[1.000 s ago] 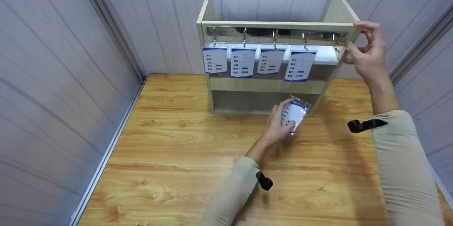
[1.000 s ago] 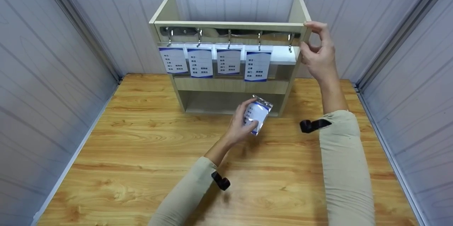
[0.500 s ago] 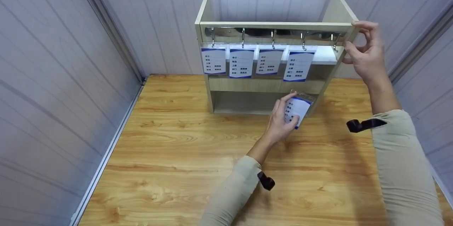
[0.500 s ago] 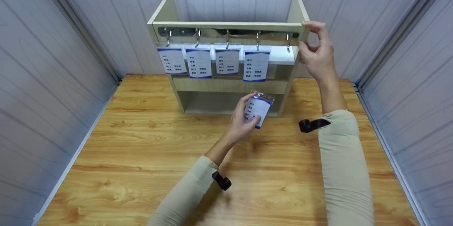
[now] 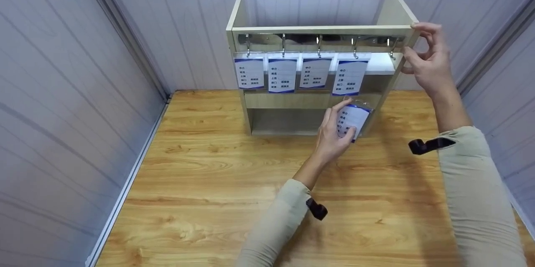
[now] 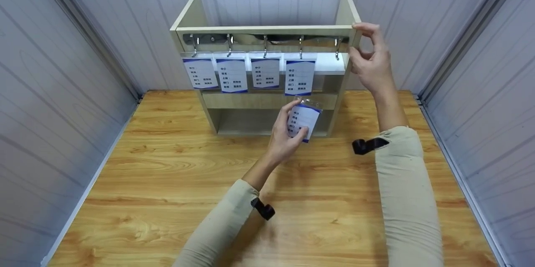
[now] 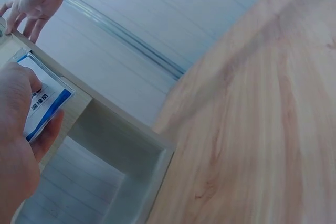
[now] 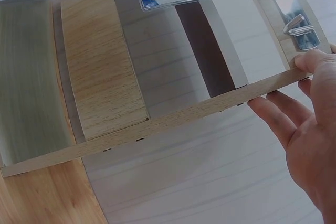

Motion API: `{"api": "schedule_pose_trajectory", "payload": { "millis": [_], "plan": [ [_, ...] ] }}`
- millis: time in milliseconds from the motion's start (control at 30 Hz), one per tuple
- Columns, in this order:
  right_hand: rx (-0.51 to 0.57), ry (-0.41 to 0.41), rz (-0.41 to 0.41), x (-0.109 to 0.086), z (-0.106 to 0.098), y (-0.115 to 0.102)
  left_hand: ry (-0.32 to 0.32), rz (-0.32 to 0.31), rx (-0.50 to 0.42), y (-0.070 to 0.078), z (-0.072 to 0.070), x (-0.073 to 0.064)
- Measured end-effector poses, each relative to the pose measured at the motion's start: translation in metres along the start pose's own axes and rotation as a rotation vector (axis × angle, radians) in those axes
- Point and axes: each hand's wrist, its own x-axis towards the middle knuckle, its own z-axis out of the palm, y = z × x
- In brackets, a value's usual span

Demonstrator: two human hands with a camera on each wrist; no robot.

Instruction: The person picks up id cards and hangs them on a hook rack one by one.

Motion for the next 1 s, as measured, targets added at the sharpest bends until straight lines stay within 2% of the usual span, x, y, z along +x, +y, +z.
{"api": "schedule_pose_trajectory", "payload": {
  "millis": [267, 367, 600, 1000],
  "plan": [
    [-0.036, 0.01, -0.012, -0.001, -0.001, 0.0, 0.01, 0.043, 0.003, 0.013, -0.002, 0.013],
    [-0.019, 0.005, -0.003, -0.001, -0.001, 0.001, 0.018, 0.058, 0.008, 0.019, -0.002, 0.018],
    [-0.031, 0.009, 0.003, 0.0, -0.001, -0.001, 0.005, 0.056, -0.011, 0.032, -0.005, 0.03],
    [-0.004, -0.003, 0.014, 0.0, -0.003, -0.001, -0.001, 0.081, 0.056, 0.043, -0.004, 0.048]
  ]
}}
